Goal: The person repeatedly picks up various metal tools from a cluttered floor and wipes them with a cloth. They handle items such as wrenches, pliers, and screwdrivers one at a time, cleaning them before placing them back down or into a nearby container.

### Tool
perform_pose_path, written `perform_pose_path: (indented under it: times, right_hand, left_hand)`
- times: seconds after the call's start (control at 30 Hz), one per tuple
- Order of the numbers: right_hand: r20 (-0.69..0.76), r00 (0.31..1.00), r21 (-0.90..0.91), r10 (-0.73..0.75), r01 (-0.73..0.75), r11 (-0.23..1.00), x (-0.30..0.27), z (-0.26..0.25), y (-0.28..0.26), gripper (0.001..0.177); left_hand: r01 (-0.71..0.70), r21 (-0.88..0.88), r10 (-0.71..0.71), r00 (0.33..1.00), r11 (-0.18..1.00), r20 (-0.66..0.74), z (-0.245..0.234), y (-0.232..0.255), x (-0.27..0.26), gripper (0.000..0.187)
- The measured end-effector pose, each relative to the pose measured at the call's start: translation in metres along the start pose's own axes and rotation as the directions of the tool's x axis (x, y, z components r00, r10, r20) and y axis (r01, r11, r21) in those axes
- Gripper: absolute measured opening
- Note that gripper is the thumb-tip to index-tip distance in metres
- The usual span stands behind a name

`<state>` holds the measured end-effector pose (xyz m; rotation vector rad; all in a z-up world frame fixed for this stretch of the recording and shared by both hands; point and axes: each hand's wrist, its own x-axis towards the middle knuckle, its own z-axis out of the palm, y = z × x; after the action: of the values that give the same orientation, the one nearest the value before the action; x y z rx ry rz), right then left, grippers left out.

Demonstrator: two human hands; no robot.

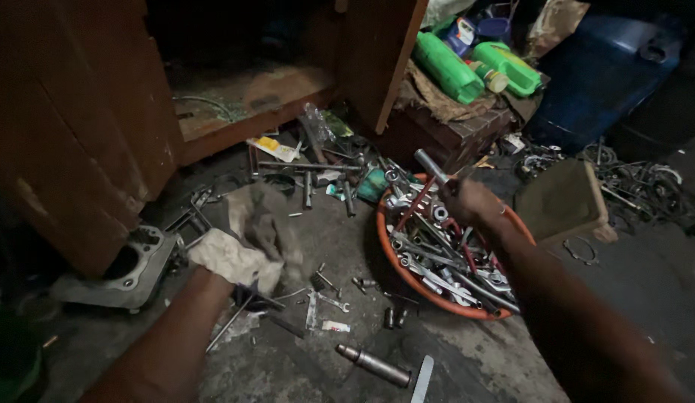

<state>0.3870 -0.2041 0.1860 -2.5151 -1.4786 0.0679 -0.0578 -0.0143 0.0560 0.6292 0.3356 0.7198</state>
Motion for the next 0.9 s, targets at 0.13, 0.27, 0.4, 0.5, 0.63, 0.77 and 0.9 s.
perform_pose_path:
  times: [0.13, 0.27, 0.4, 0.5, 0.63, 0.77, 0.9]
  right_hand:
    - [0.14, 0.963, -0.016, -0.232, 0.236, 0.972, -0.019, 0.035, -0.028, 0.037]
    - [0.482, 0.807, -0.227, -0.341, 0.491, 0.841, -0.049, 0.078, -0.081, 0.032]
    - [0.434, 0.744, -0.158, -0.507, 0.618, 0.771, -0.082, 0.135, -0.095, 0.021]
    - [0.502, 0.722, -0.209, -0.476, 0.635, 0.744, -0.071, 0.175, -0.097, 0.023]
    - [0.633, 0.705, -0.275, -0.319, 0.591, 0.758, -0.065, 0.204, -0.094, 0.023]
    - [0.608, 0.735, -0.343, -0.301, 0.585, 0.734, -0.073, 0.208, -0.104, 0.025]
    - [0.601, 0.756, -0.267, -0.26, 0.496, 0.826, -0.048, 0.22, -0.106, 0.034]
  left_hand:
    - [-0.012, -0.005, 0.011, 0.995, 1.0, -0.102, -0.007, -0.01, -0.002, 0.023]
    - [-0.008, 0.011, 0.01, 0.985, 1.0, -0.17, -0.01, -0.018, 0.007, 0.025]
    - [0.054, 0.004, -0.052, 0.983, 0.999, -0.176, -0.028, -0.022, 0.001, 0.027]
    - [0.141, 0.015, -0.139, 0.987, 0.99, -0.078, -0.039, -0.015, -0.005, 0.028]
    - [0.208, 0.173, -0.161, 0.955, 0.963, -0.25, -0.031, -0.019, -0.008, 0.031]
    - [0.238, 0.137, -0.194, 0.942, 0.961, -0.274, -0.023, -0.021, -0.029, 0.031]
    - [0.28, 0.11, -0.244, 0.934, 0.954, -0.259, -0.021, -0.027, -0.041, 0.032]
